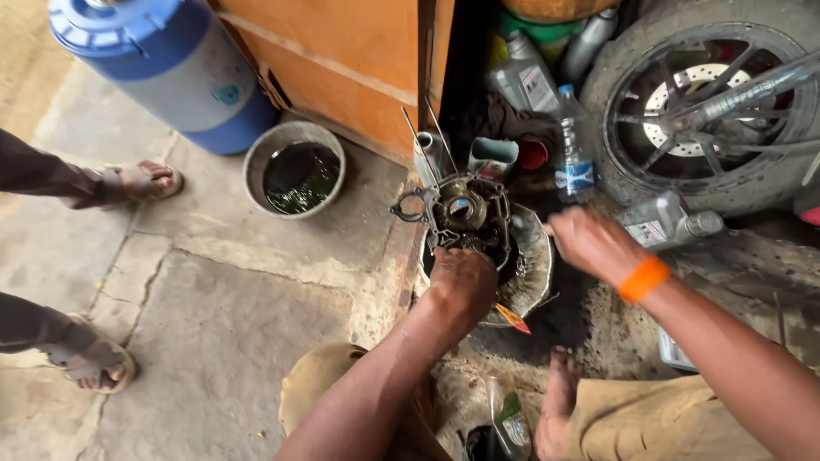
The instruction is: Cleaning and inspecting various internal components of a disassembled motorcycle engine using a brush and cleaning fluid.
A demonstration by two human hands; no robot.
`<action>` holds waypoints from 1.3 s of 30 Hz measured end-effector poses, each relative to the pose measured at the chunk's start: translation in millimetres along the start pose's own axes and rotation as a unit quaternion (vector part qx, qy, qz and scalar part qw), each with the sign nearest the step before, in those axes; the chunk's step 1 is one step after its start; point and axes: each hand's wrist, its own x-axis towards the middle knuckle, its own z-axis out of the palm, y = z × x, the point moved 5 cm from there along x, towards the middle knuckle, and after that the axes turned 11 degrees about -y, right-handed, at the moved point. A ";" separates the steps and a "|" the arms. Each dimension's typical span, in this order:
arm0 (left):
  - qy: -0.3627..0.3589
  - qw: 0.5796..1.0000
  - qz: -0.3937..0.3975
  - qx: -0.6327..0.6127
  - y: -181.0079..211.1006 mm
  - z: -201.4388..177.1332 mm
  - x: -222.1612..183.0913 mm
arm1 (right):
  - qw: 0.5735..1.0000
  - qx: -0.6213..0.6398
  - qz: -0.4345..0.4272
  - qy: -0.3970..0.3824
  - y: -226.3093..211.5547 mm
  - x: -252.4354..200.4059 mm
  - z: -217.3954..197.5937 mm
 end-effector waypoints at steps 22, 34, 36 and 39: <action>-0.049 0.986 0.132 0.089 57.1 -30.4 -66.5 | 0.989 -0.045 0.093 -0.108 -5.6 131.0 -16.4; -0.017 0.990 0.112 0.083 62.5 -10.4 -47.0 | 0.997 -0.012 -0.070 0.036 35.5 116.6 38.2; -0.004 0.992 0.110 0.063 64.5 -4.3 -43.0 | 0.988 0.012 -0.106 0.108 33.2 83.7 -4.8; -0.017 0.990 0.117 0.080 64.8 -6.1 -48.2 | 0.996 0.035 0.083 0.024 14.3 58.1 -55.8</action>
